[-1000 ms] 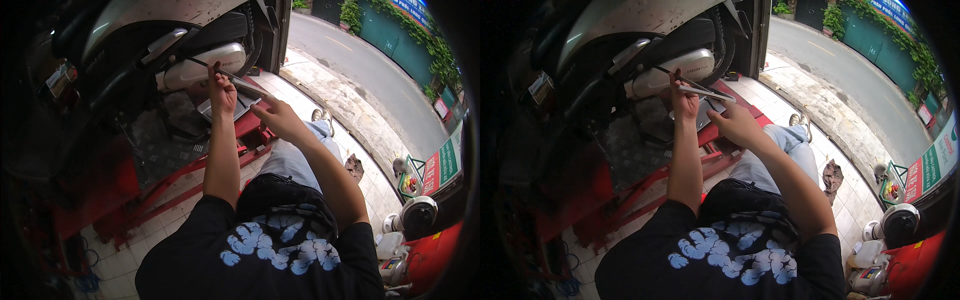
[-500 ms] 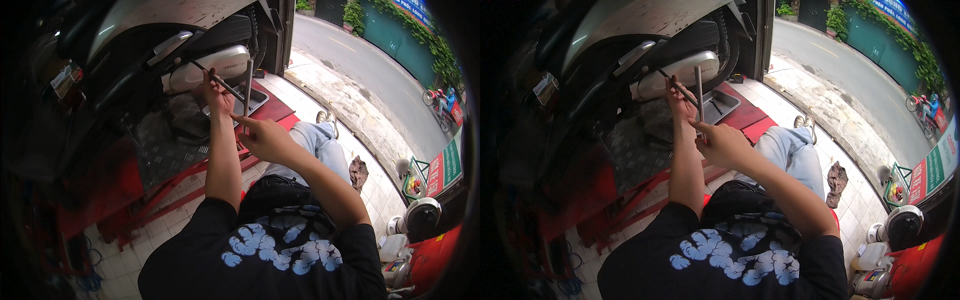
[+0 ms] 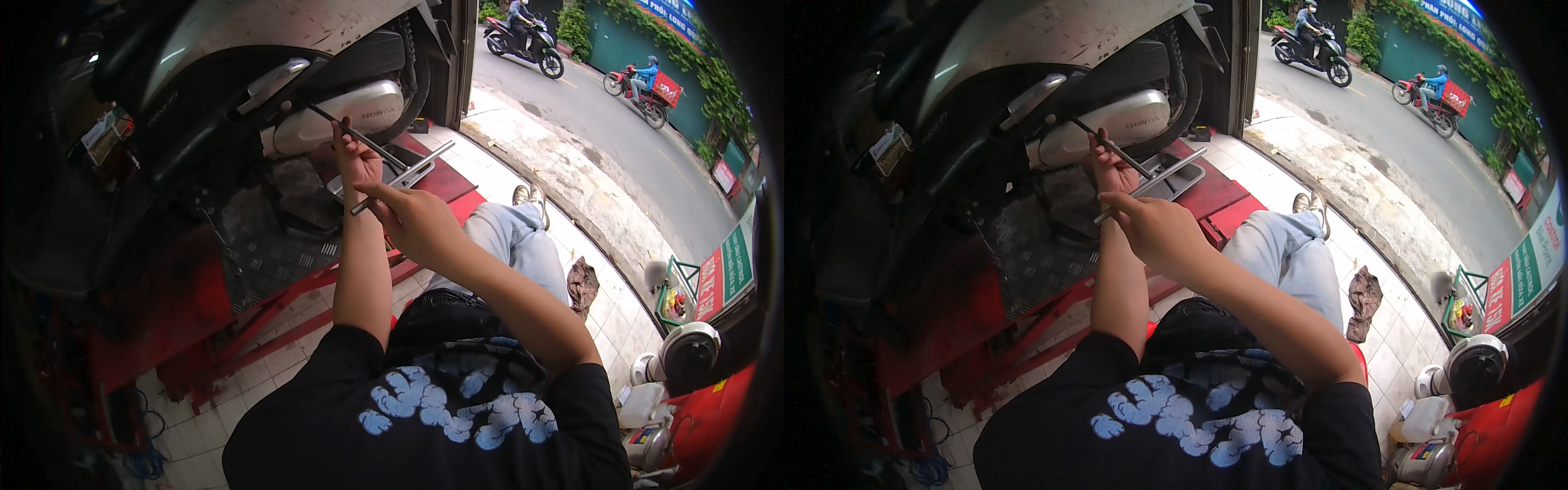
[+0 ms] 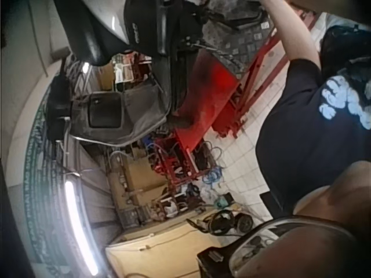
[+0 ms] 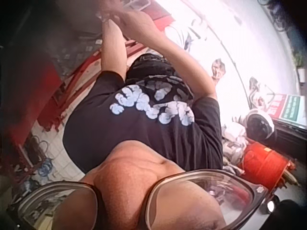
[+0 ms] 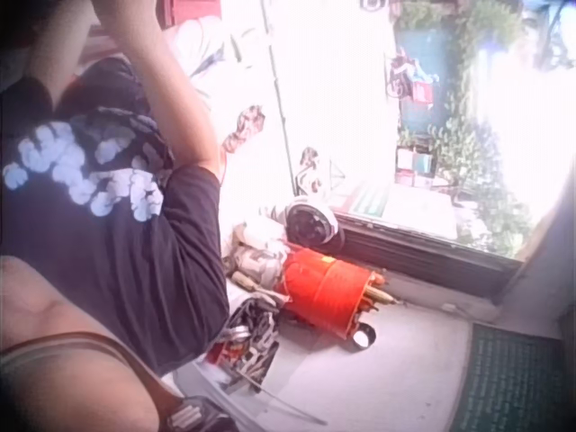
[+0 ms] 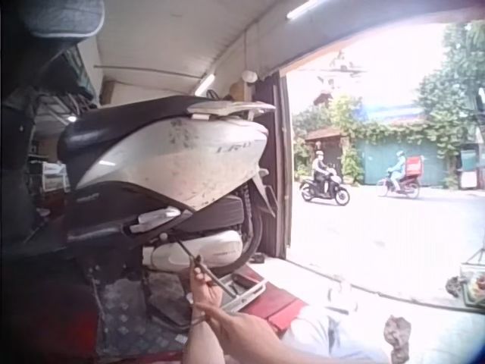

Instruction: The person uses a T-handle wrench to unscrew bolts from the engine casing of a motorcycle while holding a metal tray below to catch parts.

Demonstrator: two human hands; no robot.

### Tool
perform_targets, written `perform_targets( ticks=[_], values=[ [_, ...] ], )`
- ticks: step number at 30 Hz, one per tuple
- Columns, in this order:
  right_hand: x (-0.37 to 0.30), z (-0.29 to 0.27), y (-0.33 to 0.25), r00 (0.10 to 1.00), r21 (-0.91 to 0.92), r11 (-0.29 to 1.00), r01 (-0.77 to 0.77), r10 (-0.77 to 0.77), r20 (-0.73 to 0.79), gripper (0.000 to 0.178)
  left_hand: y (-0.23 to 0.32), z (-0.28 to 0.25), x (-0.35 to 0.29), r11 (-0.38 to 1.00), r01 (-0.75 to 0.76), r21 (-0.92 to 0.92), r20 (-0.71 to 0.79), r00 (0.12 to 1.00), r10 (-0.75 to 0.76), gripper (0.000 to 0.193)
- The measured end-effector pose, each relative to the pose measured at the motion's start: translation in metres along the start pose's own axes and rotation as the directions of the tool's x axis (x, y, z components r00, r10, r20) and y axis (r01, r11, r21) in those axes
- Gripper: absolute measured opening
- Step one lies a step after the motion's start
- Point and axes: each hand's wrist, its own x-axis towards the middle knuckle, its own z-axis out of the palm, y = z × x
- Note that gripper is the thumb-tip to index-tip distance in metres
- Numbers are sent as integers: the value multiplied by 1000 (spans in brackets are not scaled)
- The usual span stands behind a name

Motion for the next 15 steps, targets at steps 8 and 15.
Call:
perform_targets(
  ticks=[8, 15],
  values=[
    [18, -13, -2, 986, -65, 993, 103, -111, -123, 29, 4, -13, -11, 925, 378, 30, 378, 853, -360, 49],
    [4, 8, -6, 977, -252, 948, 193, -210, -42, 43, 3, -19, -5, 849, 529, -15, 583, 694, -423, 45]
  ],
)
